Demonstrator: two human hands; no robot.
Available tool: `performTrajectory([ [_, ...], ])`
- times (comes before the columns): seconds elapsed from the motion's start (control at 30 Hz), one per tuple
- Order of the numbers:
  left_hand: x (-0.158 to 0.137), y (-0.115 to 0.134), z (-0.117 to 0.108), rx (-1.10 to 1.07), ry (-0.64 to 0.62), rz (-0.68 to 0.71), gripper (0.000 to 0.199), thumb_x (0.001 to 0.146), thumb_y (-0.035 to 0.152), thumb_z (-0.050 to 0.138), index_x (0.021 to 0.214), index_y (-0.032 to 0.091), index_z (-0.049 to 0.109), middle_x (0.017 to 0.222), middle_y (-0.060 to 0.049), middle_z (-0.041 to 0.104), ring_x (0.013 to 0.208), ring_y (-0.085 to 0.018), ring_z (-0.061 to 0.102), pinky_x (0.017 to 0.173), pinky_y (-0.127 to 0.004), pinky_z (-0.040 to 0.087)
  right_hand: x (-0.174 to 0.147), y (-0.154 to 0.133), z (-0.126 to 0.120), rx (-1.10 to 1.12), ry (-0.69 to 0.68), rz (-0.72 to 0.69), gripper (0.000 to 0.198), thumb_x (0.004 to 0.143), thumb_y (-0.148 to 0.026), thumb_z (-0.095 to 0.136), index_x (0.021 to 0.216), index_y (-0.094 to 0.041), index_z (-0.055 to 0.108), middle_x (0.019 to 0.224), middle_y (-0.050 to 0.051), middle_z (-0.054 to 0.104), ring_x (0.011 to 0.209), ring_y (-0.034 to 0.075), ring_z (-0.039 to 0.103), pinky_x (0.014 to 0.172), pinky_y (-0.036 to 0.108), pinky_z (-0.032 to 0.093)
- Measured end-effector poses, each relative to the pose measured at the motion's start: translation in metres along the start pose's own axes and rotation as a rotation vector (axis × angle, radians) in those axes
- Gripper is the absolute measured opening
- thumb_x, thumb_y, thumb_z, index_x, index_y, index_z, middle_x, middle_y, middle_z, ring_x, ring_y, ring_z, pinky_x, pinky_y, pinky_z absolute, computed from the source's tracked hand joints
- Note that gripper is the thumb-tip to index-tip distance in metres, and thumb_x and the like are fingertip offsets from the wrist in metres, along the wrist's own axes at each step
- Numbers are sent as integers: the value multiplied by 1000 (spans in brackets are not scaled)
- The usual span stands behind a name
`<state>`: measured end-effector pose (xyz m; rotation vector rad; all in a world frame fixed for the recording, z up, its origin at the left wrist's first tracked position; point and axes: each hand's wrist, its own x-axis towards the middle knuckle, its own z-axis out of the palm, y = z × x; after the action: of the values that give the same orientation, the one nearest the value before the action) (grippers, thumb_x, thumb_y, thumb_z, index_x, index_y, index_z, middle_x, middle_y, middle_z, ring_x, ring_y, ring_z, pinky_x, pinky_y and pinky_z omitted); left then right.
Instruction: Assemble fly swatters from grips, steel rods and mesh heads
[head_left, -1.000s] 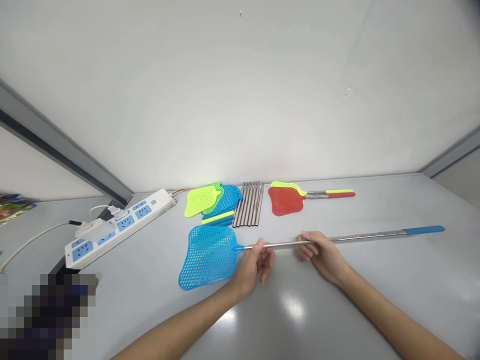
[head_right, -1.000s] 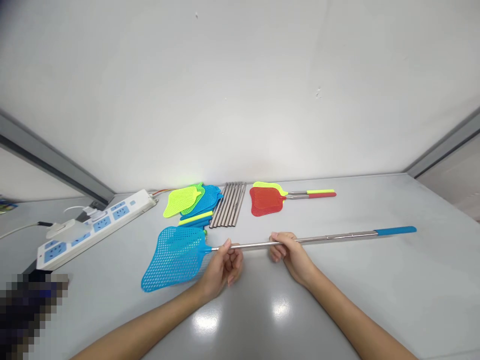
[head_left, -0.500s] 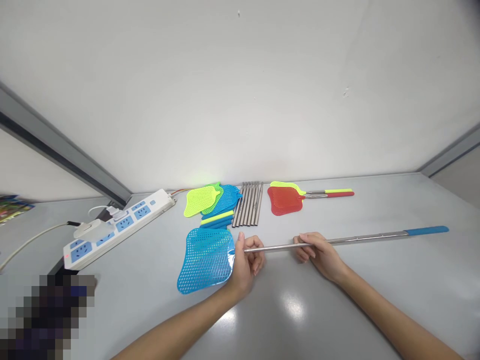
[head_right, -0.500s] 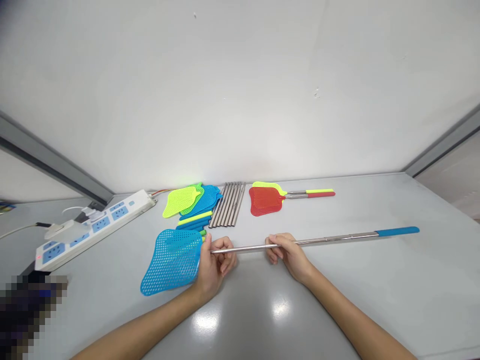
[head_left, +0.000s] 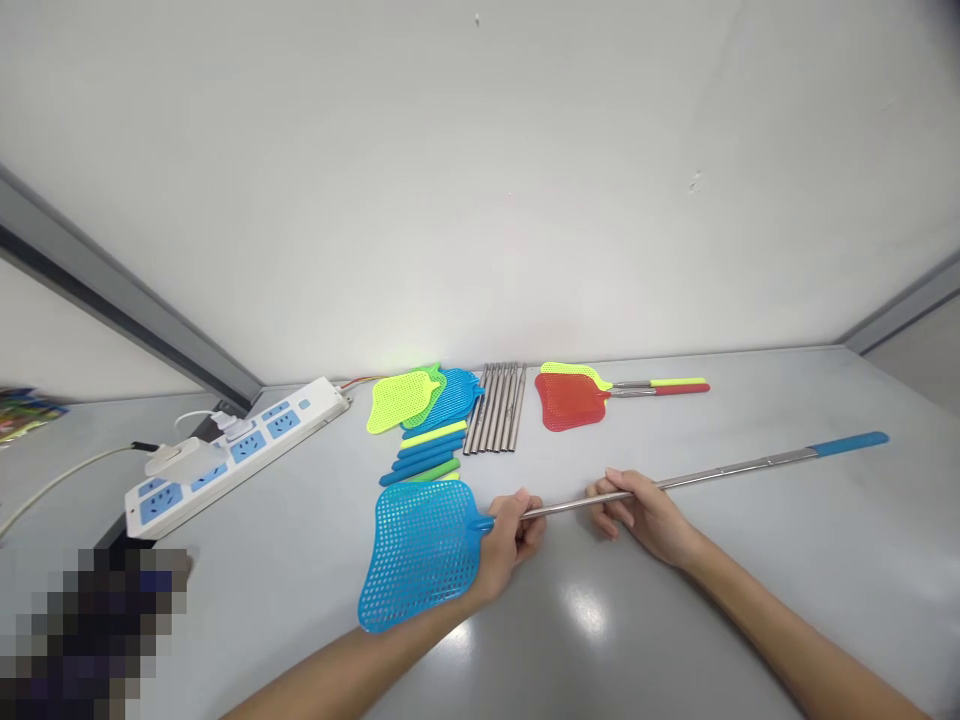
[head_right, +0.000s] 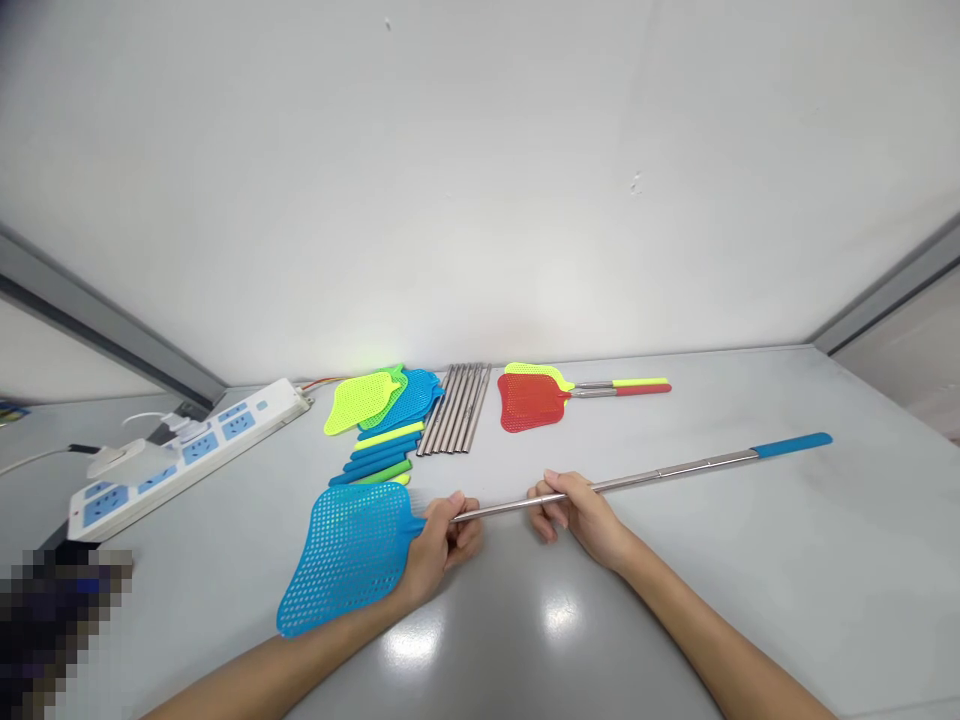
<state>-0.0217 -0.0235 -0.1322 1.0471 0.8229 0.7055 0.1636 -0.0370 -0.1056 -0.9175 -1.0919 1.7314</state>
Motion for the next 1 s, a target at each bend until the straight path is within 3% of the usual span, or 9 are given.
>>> performTrajectory([
  [0.53, -8, 18, 11, 143, -51, 2, 41, 82, 46, 26, 51, 20, 21, 39, 8, 18, 37, -6, 18, 40, -24, 12, -3, 14, 14, 37, -66, 45, 46, 85, -42, 22, 47, -20, 34, 45, 2, 48, 47, 14, 42, 55, 30, 32],
  [0.73, -8, 16, 8, 248, -82, 19, 41, 85, 40, 20, 49, 20, 22, 39, 6, 22, 39, -8, 21, 41, -25, 16, -2, 17, 24, 30, -96, 57, 46, 86, -40, 18, 49, -19, 37, 46, 2, 49, 47, 13, 43, 54, 29, 32],
  [1.0, -6, 15, 9, 236, -45, 28, 42, 85, 42, 21, 50, 19, 25, 39, 6, 23, 38, -8, 21, 40, -24, 17, 2, 18, 21, 61, -93, 61, 49, 86, -40, 18, 48, -17, 41, 45, 3, 47, 46, 13, 44, 49, 28, 33],
])
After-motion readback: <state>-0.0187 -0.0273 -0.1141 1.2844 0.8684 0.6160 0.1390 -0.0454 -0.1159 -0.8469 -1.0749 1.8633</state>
